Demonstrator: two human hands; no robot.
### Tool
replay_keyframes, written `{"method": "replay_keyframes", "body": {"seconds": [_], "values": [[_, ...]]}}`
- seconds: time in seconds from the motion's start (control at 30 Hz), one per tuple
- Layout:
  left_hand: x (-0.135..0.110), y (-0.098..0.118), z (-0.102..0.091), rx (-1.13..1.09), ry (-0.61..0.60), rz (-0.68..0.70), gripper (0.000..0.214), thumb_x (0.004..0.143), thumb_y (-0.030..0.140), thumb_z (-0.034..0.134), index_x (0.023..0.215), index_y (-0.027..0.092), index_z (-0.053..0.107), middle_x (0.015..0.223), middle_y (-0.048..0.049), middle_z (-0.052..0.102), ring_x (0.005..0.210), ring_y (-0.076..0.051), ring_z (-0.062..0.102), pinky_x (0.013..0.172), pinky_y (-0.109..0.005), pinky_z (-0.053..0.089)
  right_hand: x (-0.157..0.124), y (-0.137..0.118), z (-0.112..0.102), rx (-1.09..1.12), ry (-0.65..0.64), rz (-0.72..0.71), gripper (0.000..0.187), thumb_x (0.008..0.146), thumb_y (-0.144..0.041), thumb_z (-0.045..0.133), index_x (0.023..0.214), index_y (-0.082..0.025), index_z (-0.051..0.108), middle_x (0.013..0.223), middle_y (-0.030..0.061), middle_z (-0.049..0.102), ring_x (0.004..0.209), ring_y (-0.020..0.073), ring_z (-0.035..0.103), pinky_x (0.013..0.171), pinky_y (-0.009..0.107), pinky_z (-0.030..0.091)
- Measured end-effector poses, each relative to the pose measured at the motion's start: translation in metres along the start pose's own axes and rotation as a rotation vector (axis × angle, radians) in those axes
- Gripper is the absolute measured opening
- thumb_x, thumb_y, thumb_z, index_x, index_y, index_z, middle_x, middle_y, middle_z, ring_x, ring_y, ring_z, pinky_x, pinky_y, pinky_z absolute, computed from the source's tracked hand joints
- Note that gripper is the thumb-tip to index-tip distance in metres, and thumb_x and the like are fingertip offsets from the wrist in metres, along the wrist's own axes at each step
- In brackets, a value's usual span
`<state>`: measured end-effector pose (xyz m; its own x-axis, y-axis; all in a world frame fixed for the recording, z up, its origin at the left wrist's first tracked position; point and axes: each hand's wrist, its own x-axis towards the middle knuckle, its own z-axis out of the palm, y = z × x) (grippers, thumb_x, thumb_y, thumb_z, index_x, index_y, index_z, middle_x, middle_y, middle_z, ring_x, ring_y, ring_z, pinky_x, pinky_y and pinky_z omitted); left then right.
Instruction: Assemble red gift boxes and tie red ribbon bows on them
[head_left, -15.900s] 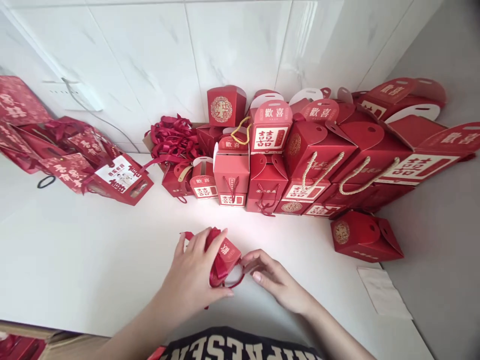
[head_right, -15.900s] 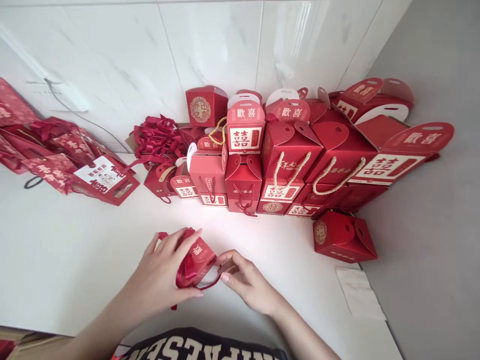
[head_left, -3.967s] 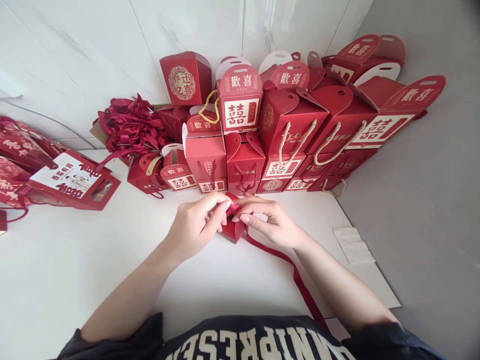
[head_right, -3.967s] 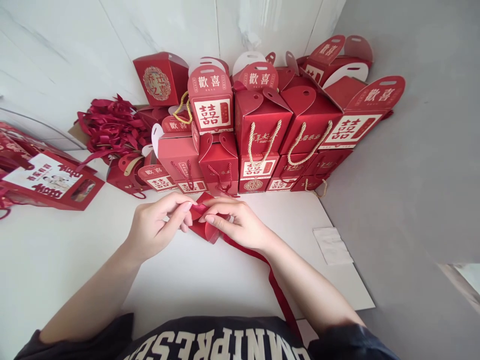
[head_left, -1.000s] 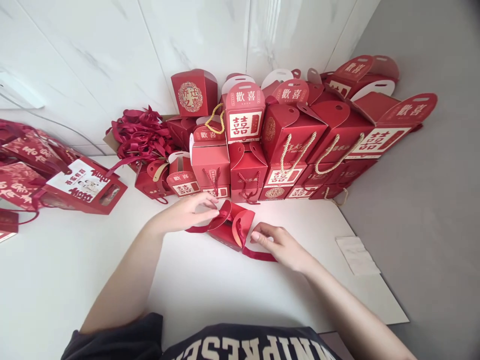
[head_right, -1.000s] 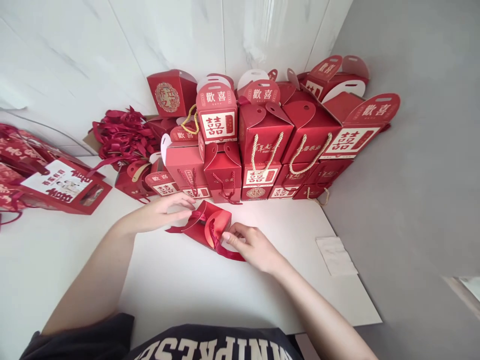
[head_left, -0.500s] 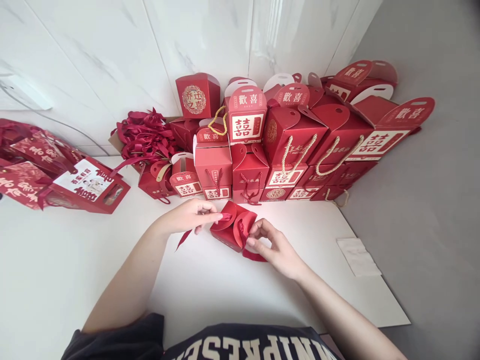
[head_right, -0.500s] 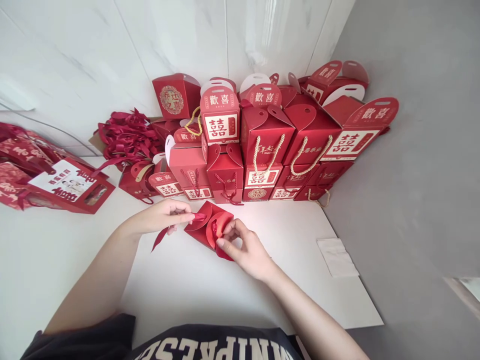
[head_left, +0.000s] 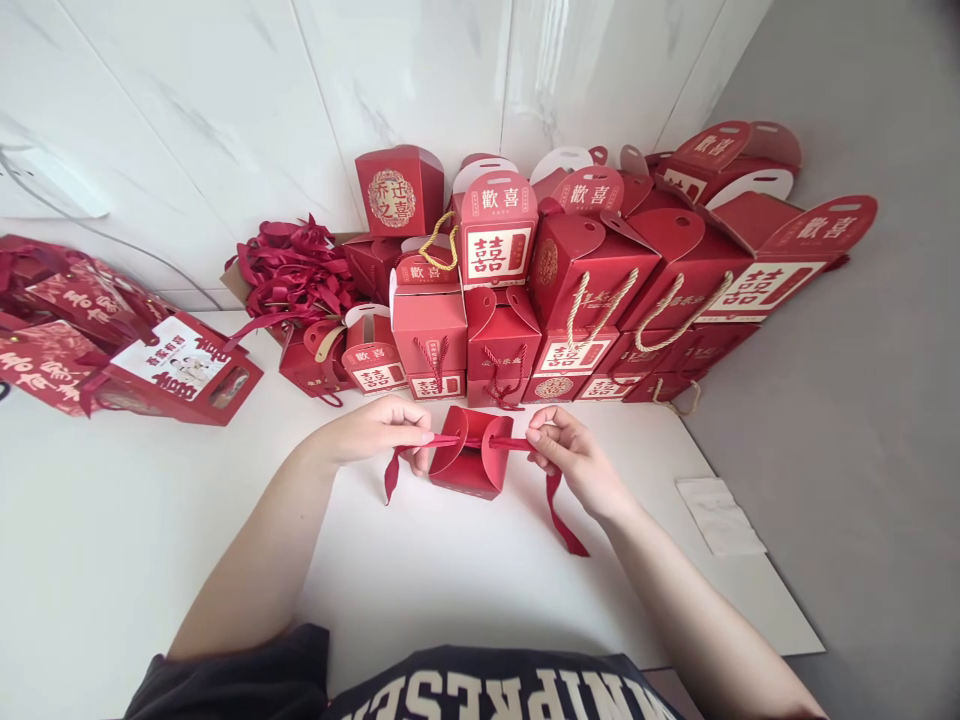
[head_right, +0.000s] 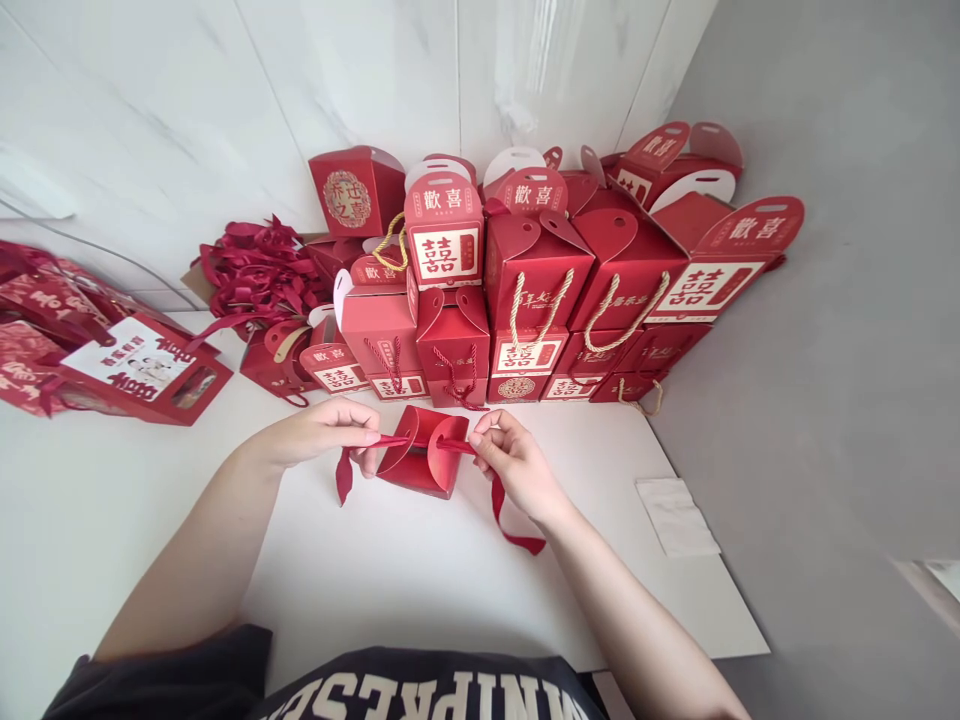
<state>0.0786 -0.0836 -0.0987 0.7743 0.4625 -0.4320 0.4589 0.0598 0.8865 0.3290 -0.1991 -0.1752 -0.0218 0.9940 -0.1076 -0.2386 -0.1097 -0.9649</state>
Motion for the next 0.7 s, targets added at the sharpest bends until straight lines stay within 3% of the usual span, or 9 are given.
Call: {"method": "replay_keyframes", "body": {"seconds": [0.13, 0.23, 0.4, 0.47, 0.57, 0.7], "values": [[0.001, -0.009, -0.014, 0.152, 0.021, -0.045, 0.03, 0.085, 0.038, 0.059, 0.065, 0.016, 0.056, 0.068, -0.0022, 0.065, 0.052, -0.01, 0.055, 0.055, -0.023, 0.044, 0.007, 0.001, -0.009, -0.107, 0.05, -0.065, 0.025, 0.087, -0.041, 0.065, 0.092, -0.021, 0.052, 0.06, -0.0067, 0.046, 0.059, 0.01, 0.044, 0.056, 0.023, 0.033], [0.005, -0.021, -0.026, 0.267, 0.035, -0.09, 0.033, 0.082, 0.044, 0.062, 0.067, 0.015, 0.059, 0.067, -0.0022, 0.062, 0.052, -0.009, 0.05, 0.048, -0.02, 0.036, 0.011, 0.006, -0.011, -0.189, 0.04, -0.072, 0.024, 0.087, -0.041, 0.064, 0.094, -0.021, 0.053, 0.061, -0.0063, 0.047, 0.06, 0.0108, 0.044, 0.057, 0.024, 0.034], [-0.003, -0.028, -0.043, 0.288, 0.008, -0.139, 0.035, 0.081, 0.048, 0.064, 0.069, 0.015, 0.066, 0.065, -0.0037, 0.06, 0.056, -0.012, 0.053, 0.048, -0.02, 0.04, 0.01, 0.005, -0.014, -0.245, 0.069, -0.1, 0.022, 0.088, -0.041, 0.062, 0.093, -0.02, 0.056, 0.066, -0.0043, 0.05, 0.061, 0.0111, 0.044, 0.056, 0.025, 0.035], [-0.012, -0.025, -0.049, 0.233, 0.005, -0.073, 0.033, 0.081, 0.044, 0.066, 0.068, 0.014, 0.067, 0.073, -0.006, 0.064, 0.057, -0.011, 0.054, 0.051, -0.022, 0.044, 0.01, -0.003, -0.018, -0.257, 0.123, -0.169, 0.02, 0.087, -0.039, 0.063, 0.091, -0.02, 0.057, 0.07, -0.0032, 0.051, 0.063, 0.0114, 0.046, 0.057, 0.025, 0.037], [-0.024, -0.018, -0.054, 0.133, -0.024, 0.149, 0.034, 0.081, 0.039, 0.067, 0.061, 0.012, 0.067, 0.098, -0.0134, 0.069, 0.056, -0.01, 0.054, 0.054, -0.025, 0.047, 0.012, -0.023, -0.023, -0.285, 0.222, -0.299, 0.016, 0.085, -0.034, 0.066, 0.09, -0.02, 0.06, 0.075, -0.0019, 0.053, 0.067, 0.0118, 0.049, 0.06, 0.025, 0.04], [-0.029, -0.003, -0.046, 0.125, -0.053, 0.378, 0.033, 0.081, 0.036, 0.068, 0.057, 0.013, 0.068, 0.11, -0.0174, 0.07, 0.072, -0.02, 0.064, 0.068, -0.032, 0.053, 0.017, -0.051, -0.023, -0.299, 0.349, -0.482, 0.014, 0.082, -0.029, 0.07, 0.089, -0.021, 0.061, 0.083, -0.0002, 0.058, 0.074, 0.0124, 0.054, 0.066, 0.026, 0.045]]}}
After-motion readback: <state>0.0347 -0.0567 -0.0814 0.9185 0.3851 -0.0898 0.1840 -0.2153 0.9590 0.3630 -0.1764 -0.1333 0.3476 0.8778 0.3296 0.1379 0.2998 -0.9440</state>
